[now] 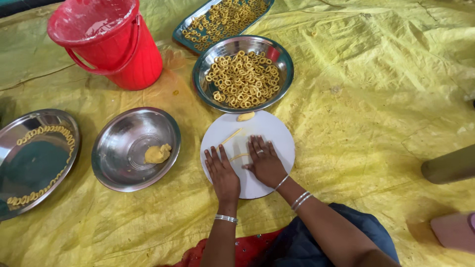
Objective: The person rolls small pieces of yellow dough into thin ropes on a white circular board and then joins the ends to form rings. The finished rings are placed into a nearby metal bowl.
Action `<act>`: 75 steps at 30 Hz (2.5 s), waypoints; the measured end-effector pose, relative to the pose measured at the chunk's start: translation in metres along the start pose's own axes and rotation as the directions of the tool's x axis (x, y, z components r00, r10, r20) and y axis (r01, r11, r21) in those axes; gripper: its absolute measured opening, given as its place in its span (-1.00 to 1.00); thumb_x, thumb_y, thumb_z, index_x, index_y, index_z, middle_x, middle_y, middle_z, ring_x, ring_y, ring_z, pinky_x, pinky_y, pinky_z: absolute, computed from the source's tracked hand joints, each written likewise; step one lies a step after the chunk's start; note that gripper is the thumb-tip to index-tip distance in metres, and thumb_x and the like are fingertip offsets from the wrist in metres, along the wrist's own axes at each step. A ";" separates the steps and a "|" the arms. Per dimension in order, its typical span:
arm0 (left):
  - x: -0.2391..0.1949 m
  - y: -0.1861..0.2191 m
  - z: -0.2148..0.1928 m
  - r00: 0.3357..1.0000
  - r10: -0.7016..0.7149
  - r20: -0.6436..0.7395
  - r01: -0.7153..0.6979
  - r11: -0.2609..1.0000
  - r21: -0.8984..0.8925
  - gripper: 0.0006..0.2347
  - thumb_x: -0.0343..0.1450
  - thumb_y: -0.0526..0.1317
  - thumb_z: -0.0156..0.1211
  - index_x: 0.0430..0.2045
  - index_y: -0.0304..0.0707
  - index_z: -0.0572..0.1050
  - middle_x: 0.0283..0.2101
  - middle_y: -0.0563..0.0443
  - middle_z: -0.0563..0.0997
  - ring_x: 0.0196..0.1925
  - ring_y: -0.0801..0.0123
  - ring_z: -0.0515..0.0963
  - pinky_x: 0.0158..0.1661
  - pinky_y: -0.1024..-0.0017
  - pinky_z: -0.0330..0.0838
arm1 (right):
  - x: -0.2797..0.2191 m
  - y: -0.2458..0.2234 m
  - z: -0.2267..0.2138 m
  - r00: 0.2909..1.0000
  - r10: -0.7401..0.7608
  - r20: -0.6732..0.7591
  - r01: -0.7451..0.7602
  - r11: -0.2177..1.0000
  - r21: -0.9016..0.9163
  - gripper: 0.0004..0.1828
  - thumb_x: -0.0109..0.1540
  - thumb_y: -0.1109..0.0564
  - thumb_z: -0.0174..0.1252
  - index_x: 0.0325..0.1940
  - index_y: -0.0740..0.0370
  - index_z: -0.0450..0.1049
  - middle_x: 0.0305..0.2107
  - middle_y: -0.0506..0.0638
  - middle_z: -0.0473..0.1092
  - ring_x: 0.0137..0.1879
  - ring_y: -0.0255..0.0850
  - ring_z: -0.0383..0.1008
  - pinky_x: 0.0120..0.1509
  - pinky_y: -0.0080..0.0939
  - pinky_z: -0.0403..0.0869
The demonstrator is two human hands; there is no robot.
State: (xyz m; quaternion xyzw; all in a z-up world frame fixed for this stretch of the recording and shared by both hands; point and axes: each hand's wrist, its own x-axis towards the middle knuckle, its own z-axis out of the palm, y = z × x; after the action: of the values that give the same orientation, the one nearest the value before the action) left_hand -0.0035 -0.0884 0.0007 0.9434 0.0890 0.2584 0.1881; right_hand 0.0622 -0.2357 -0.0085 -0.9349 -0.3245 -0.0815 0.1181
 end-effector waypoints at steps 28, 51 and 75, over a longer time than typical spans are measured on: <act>-0.002 0.001 -0.001 0.996 -0.067 0.066 0.060 0.993 0.105 -0.41 0.34 -0.51 -0.11 0.37 -0.37 0.17 0.46 -0.38 0.13 0.58 -0.15 -0.10 0.48 -0.02 -0.22 | 0.017 0.027 -0.056 0.944 0.298 0.140 -0.303 0.953 0.012 -0.74 0.12 0.00 0.33 -0.09 -0.16 0.65 -0.28 -0.09 0.52 0.01 -0.13 0.51 0.44 0.67 -0.13; -0.029 0.035 0.061 0.465 -0.325 0.823 0.770 -0.309 -0.558 -0.75 0.48 -0.34 0.06 0.00 -0.54 0.50 -0.17 -0.26 0.70 -0.24 0.17 0.73 -0.17 0.32 0.67 | 0.023 0.043 -0.071 0.786 0.452 0.422 -0.570 0.794 0.211 -0.97 0.13 -0.01 0.34 -0.38 -0.14 0.68 -0.39 -0.13 0.61 -0.20 -0.16 0.58 0.06 0.20 0.38; 0.050 0.043 0.039 0.490 -0.507 0.709 0.705 -0.248 -0.665 -0.77 0.35 -0.17 0.40 -0.33 -0.39 0.58 -0.30 -0.08 0.70 -0.30 0.30 0.71 -0.21 0.35 0.61 | 0.029 0.057 -0.043 0.852 0.456 0.257 -0.417 0.295 0.860 -0.80 0.05 0.19 0.50 -0.36 0.29 0.62 -0.47 -0.09 0.59 -0.38 -0.42 0.55 -0.29 -0.45 0.52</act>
State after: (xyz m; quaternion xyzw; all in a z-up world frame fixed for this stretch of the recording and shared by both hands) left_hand 0.0619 -0.1266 0.0097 0.4347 0.3508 0.0417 0.8284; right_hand 0.1172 -0.2742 0.0297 -0.7764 -0.0482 0.1204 0.6168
